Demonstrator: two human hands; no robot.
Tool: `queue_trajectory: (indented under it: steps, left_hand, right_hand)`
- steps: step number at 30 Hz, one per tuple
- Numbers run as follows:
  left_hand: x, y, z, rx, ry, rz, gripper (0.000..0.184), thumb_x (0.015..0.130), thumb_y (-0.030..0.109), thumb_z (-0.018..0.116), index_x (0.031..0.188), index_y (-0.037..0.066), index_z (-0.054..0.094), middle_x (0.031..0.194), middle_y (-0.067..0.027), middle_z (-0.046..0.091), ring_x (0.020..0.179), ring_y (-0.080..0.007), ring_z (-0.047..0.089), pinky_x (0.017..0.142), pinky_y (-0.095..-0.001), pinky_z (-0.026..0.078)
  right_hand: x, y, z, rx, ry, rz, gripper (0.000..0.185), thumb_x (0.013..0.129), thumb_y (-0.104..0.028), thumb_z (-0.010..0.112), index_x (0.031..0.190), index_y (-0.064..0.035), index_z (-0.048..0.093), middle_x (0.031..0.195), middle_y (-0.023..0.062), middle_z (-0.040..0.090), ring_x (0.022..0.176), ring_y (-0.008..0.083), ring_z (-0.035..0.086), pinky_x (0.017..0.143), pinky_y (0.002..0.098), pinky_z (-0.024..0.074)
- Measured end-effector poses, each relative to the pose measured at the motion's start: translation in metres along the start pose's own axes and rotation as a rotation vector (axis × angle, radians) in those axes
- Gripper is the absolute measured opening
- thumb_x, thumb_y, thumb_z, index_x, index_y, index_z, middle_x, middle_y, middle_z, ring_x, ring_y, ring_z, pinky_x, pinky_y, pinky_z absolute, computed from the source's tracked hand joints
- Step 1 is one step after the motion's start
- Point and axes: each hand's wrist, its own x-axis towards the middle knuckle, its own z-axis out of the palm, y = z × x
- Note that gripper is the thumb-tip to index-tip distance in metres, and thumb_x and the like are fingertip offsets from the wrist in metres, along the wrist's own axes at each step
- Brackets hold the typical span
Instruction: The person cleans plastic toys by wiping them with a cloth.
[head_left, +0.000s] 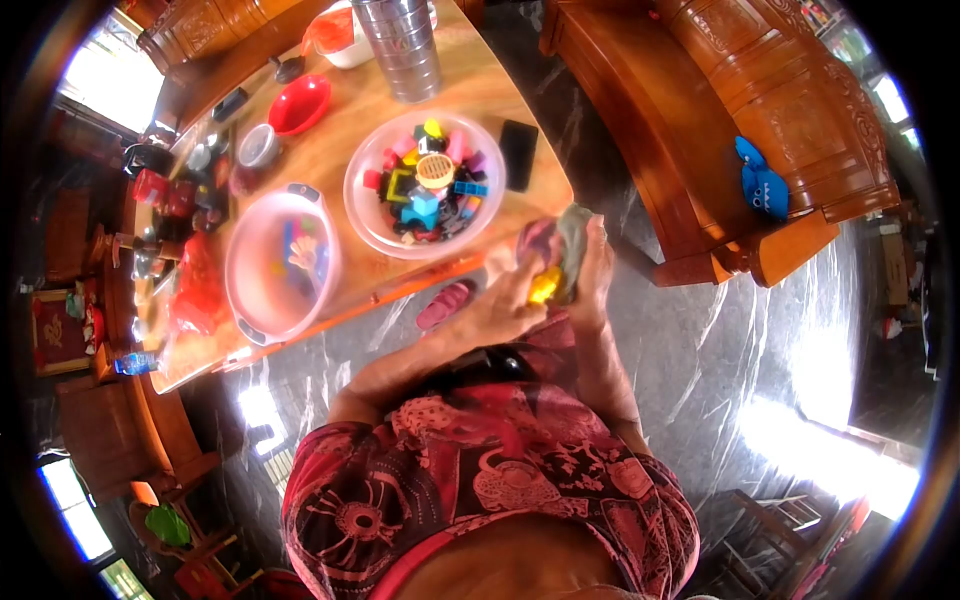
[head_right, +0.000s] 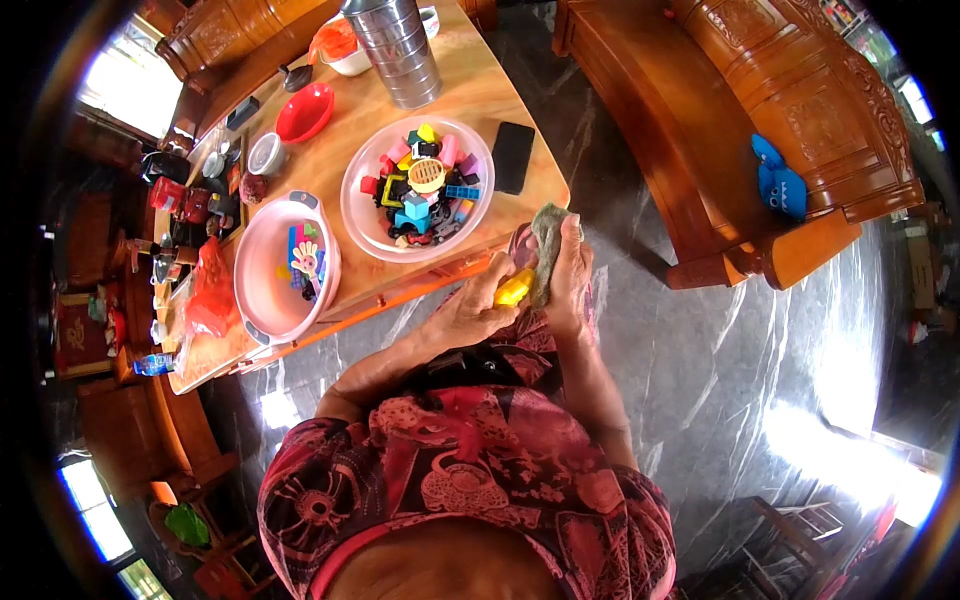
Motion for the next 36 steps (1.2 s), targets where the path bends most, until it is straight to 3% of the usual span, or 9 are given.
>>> queue_trajectory:
  steps: [4,6,9,14,20,25,29,32,36]
  left_hand:
    - [0.002,-0.007,0.006,-0.089,0.13,0.043,0.035,0.074,0.002,0.06,0.101,0.005,0.038,0.09,-0.0047,0.04,0.082,-0.0143,0.042,0.072,-0.0268,0.04]
    - [0.004,-0.012,0.009,-0.017,0.209,0.159,0.034,0.074,0.003,0.061,0.101,0.004,0.04,0.09,-0.0042,0.042,0.082,-0.0133,0.043,0.071,-0.0255,0.04]
    - [0.003,0.001,0.008,-0.437,0.165,0.002,0.033,0.073,0.004,0.063,0.101,0.004,0.045,0.091,-0.0043,0.047,0.083,-0.0114,0.047,0.07,-0.0242,0.042]
    - [0.005,0.009,0.006,-0.853,0.177,-0.143,0.034,0.071,0.002,0.063,0.101,0.005,0.047,0.088,-0.0056,0.053,0.073,-0.0114,0.053,0.067,-0.0246,0.044]
    - [0.004,0.011,-0.011,-0.928,0.259,-0.02,0.031,0.072,0.002,0.061,0.1,0.003,0.046,0.084,-0.0037,0.054,0.069,-0.0089,0.051,0.063,-0.0226,0.042]
    - [0.002,0.019,-0.01,-0.772,0.259,-0.042,0.035,0.072,0.005,0.063,0.103,0.003,0.046,0.089,-0.0036,0.054,0.08,-0.0096,0.053,0.07,-0.0234,0.043]
    - [0.0,0.015,-0.013,-0.724,0.165,0.007,0.035,0.074,0.006,0.062,0.105,0.003,0.046,0.095,-0.0048,0.053,0.088,-0.0109,0.052,0.077,-0.0254,0.043]
    - [0.0,0.031,-0.015,-0.601,0.152,0.111,0.037,0.074,0.004,0.062,0.108,0.003,0.046,0.098,-0.0041,0.051,0.092,-0.0116,0.05,0.081,-0.0267,0.041]
    - [-0.001,0.01,-0.014,-0.425,0.154,0.176,0.041,0.074,0.001,0.062,0.111,0.004,0.046,0.1,-0.0032,0.05,0.095,-0.0126,0.05,0.086,-0.0271,0.039]
  right_hand:
    - [0.006,0.013,0.002,0.036,0.059,-0.265,0.039,0.096,-0.039,0.041,0.105,-0.0035,0.054,0.085,0.0058,0.058,0.075,0.0129,0.053,0.07,0.024,0.0429]
    - [0.001,0.01,0.007,-0.283,0.266,-0.687,0.031,0.095,-0.029,0.047,0.114,-0.0041,0.048,0.099,0.009,0.054,0.09,0.017,0.051,0.082,0.0278,0.0412]
    - [0.003,0.016,0.0,-0.44,0.318,-0.902,0.026,0.094,-0.019,0.049,0.114,-0.0022,0.049,0.104,0.0102,0.051,0.096,0.0188,0.049,0.086,0.0304,0.0398]
    - [-0.006,0.01,-0.009,-0.428,0.047,-0.738,0.031,0.094,-0.021,0.046,0.117,-0.0011,0.048,0.111,0.0124,0.049,0.103,0.0216,0.048,0.089,0.0315,0.0386]
    - [-0.027,0.006,-0.004,-0.57,-0.187,-0.884,0.058,0.086,-0.025,0.051,0.132,0.0044,0.031,0.125,0.0195,0.042,0.118,0.033,0.038,0.102,0.0412,0.0266]
    - [-0.017,0.013,-0.005,-0.555,-0.149,-0.822,0.054,0.084,-0.024,0.054,0.128,0.0022,0.037,0.119,0.0199,0.045,0.111,0.0338,0.043,0.098,0.0401,0.0318]
    - [-0.013,0.012,-0.007,-0.518,-0.15,-0.84,0.036,0.089,-0.024,0.051,0.116,-0.0008,0.047,0.109,0.0144,0.052,0.103,0.0263,0.05,0.092,0.0351,0.0381]
    - [-0.017,0.006,-0.003,-0.189,-0.242,-0.594,0.03,0.094,-0.029,0.05,0.11,-0.0035,0.051,0.101,0.0057,0.057,0.089,0.0137,0.055,0.081,0.0265,0.0437]
    - [-0.015,0.003,-0.006,-0.035,-0.278,-0.427,0.029,0.095,-0.029,0.048,0.105,-0.0027,0.056,0.095,0.0044,0.059,0.087,0.0125,0.056,0.08,0.0255,0.0441]
